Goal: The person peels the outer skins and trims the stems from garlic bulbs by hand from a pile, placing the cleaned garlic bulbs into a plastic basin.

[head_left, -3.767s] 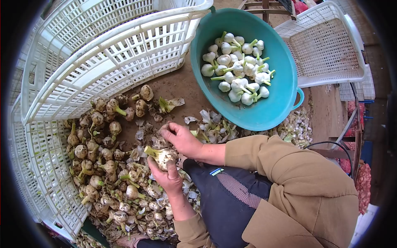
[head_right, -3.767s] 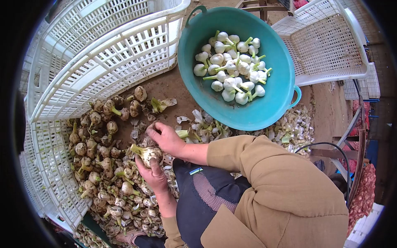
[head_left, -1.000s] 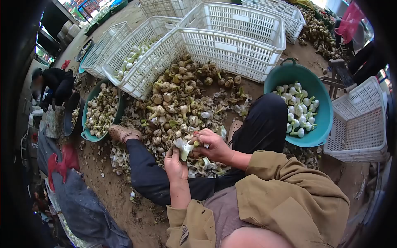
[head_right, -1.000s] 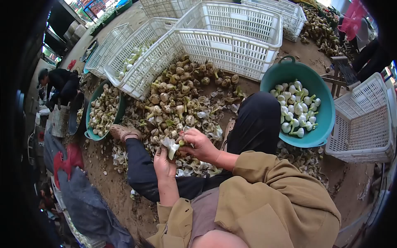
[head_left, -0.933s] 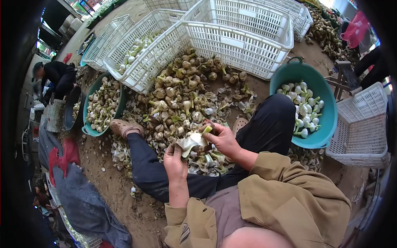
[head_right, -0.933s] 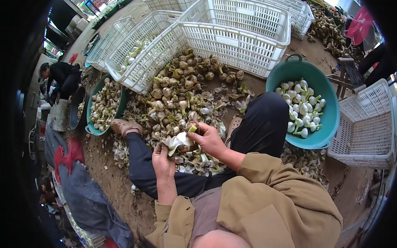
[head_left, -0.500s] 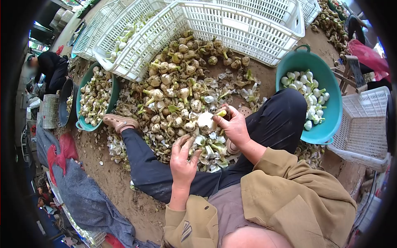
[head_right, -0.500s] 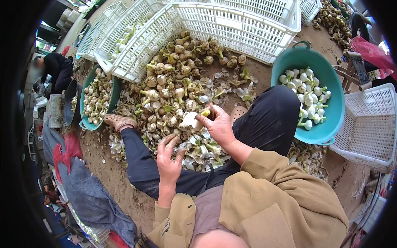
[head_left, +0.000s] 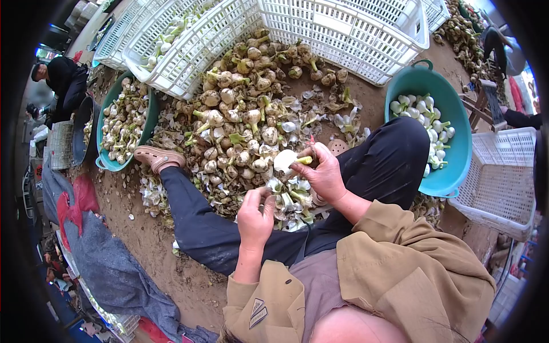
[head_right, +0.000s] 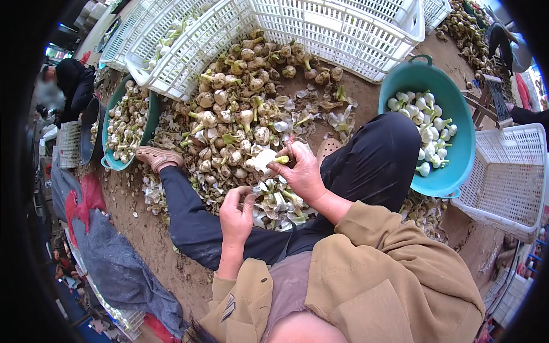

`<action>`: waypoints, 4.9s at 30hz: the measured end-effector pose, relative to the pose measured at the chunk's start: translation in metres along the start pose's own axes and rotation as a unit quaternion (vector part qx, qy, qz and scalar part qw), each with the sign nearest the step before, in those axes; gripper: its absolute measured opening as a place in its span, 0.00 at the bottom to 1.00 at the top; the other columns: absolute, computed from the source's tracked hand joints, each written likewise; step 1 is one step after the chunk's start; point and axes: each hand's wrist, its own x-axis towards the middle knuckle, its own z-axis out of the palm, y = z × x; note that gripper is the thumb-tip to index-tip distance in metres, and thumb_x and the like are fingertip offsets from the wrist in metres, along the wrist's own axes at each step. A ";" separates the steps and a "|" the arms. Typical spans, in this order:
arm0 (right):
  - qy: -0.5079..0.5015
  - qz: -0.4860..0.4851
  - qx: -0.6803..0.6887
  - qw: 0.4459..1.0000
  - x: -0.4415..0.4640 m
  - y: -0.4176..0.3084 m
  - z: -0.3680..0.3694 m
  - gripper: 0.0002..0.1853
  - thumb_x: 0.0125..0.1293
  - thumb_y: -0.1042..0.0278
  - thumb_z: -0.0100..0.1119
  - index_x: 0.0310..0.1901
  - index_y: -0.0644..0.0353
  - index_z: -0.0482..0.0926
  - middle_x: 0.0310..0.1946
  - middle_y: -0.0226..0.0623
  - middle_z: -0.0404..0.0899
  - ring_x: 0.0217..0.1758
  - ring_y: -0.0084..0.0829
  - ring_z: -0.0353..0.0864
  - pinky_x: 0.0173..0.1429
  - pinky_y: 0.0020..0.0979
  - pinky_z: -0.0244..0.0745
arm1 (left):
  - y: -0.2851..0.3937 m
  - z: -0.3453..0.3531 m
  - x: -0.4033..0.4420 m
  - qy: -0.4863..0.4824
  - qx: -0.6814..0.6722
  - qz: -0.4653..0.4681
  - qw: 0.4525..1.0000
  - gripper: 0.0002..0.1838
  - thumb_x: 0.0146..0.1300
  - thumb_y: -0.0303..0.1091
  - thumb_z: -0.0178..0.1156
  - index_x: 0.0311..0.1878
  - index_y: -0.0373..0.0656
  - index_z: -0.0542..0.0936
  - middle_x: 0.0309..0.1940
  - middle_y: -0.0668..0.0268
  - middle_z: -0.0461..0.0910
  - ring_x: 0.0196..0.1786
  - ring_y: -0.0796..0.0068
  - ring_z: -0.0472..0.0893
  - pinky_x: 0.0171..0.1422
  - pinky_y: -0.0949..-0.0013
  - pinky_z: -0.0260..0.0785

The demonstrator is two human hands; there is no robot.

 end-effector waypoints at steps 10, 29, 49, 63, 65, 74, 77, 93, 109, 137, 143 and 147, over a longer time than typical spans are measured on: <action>-0.012 -0.063 -0.062 0.996 -0.010 -0.007 0.016 0.18 0.45 0.63 0.74 0.26 0.62 0.72 0.23 0.37 0.70 0.28 0.37 0.71 0.34 0.33 0.68 | -0.020 0.046 0.019 0.108 -0.123 -0.033 0.986 0.19 0.68 0.37 0.49 0.54 0.31 0.72 0.36 0.51 0.81 0.39 0.62 0.82 0.44 0.65 0.71; -0.142 -0.038 -0.058 0.987 -0.011 0.006 0.019 0.14 0.47 0.70 0.73 0.29 0.62 0.74 0.26 0.34 0.72 0.28 0.25 0.71 0.33 0.27 0.68 | -0.041 0.003 0.012 0.009 -0.007 0.110 0.994 0.08 0.49 0.23 0.66 0.34 0.39 0.78 0.31 0.60 0.77 0.35 0.64 0.79 0.38 0.68 0.72; -0.089 0.242 0.019 0.966 -0.006 0.025 0.018 0.22 0.66 0.52 0.52 0.31 0.66 0.79 0.21 0.30 0.76 0.25 0.20 0.70 0.32 0.27 0.67 | -0.015 -0.006 0.021 0.039 -0.022 0.164 0.985 0.08 0.50 0.24 0.65 0.35 0.39 0.79 0.33 0.61 0.77 0.32 0.63 0.79 0.36 0.67 0.72; -0.012 0.388 0.320 0.864 -0.008 0.016 0.015 0.24 0.70 0.48 0.47 0.39 0.66 0.78 0.32 0.34 0.79 0.34 0.21 0.74 0.41 0.25 0.69 | -0.059 0.007 0.013 -0.080 0.149 0.017 0.985 0.16 0.60 0.44 0.58 0.30 0.40 0.72 0.24 0.58 0.74 0.28 0.52 0.76 0.32 0.57 0.68; -0.033 0.344 0.281 0.895 -0.012 0.035 0.019 0.23 0.70 0.48 0.46 0.41 0.65 0.76 0.34 0.34 0.79 0.34 0.24 0.77 0.41 0.26 0.73 | -0.038 0.013 0.015 -0.015 0.076 0.026 0.997 0.25 0.56 0.57 0.60 0.26 0.40 0.71 0.18 0.60 0.71 0.23 0.54 0.74 0.27 0.58 0.65; 0.189 0.254 0.547 0.774 0.016 -0.057 -0.049 0.26 0.65 0.47 0.54 0.50 0.65 0.70 0.32 0.33 0.75 0.24 0.20 0.71 0.19 0.20 0.63 | -0.083 0.046 0.059 0.036 0.051 -0.112 0.992 0.11 0.66 0.35 0.50 0.42 0.36 0.75 0.34 0.52 0.76 0.40 0.50 0.78 0.43 0.55 0.70; 0.131 0.015 0.812 0.568 0.035 -0.045 -0.132 0.28 0.56 0.60 0.65 0.49 0.73 0.64 0.31 0.32 0.65 0.34 0.23 0.66 0.33 0.19 0.70 | -0.129 0.043 0.076 0.025 0.235 -0.185 0.954 0.25 0.53 0.23 0.58 0.57 0.35 0.69 0.56 0.50 0.68 0.59 0.51 0.69 0.62 0.59 0.64; -0.048 0.203 0.363 0.908 0.002 0.004 0.038 0.13 0.65 0.59 0.57 0.46 0.58 0.79 0.40 0.23 0.78 0.44 0.15 0.72 0.53 0.22 0.65 | -0.082 0.029 0.046 -0.160 -0.483 -0.277 0.815 0.23 0.67 0.49 0.48 0.53 0.40 0.72 0.40 0.64 0.79 0.39 0.78 0.78 0.34 0.76 0.70; 0.113 0.295 0.569 0.759 0.002 0.016 0.034 0.11 0.72 0.62 0.43 0.45 0.60 0.72 0.40 0.33 0.77 0.41 0.26 0.77 0.49 0.31 0.74 | -0.026 0.060 0.016 -0.058 -0.488 -0.135 0.861 0.31 0.70 0.57 0.39 0.52 0.34 0.71 0.40 0.62 0.78 0.34 0.73 0.79 0.37 0.74 0.72; -0.130 -0.289 -0.084 0.945 -0.008 -0.018 0.004 0.19 0.43 0.69 0.70 0.40 0.55 0.77 0.54 0.37 0.70 0.56 0.45 0.67 0.58 0.42 0.67 | -0.027 0.013 0.037 -0.047 -0.629 -0.249 0.735 0.13 0.68 0.33 0.51 0.51 0.38 0.74 0.43 0.61 0.80 0.43 0.68 0.80 0.48 0.65 0.74; 0.000 -0.152 -0.066 0.986 -0.005 -0.009 0.007 0.09 0.59 0.68 0.62 0.37 0.63 0.79 0.46 0.40 0.74 0.51 0.37 0.70 0.56 0.36 0.66 | -0.008 0.026 0.022 0.014 -0.562 -0.210 0.800 0.08 0.67 0.33 0.55 0.45 0.41 0.77 0.33 0.73 0.80 0.30 0.85 0.75 0.32 0.81 0.66; 0.059 0.243 0.414 0.875 0.015 0.028 0.004 0.14 0.71 0.60 0.48 0.47 0.63 0.73 0.38 0.33 0.78 0.38 0.23 0.78 0.45 0.25 0.74 | -0.019 0.000 -0.005 -0.081 -0.076 0.010 0.994 0.08 0.60 0.32 0.60 0.39 0.39 0.80 0.31 0.63 0.80 0.34 0.65 0.78 0.40 0.71 0.69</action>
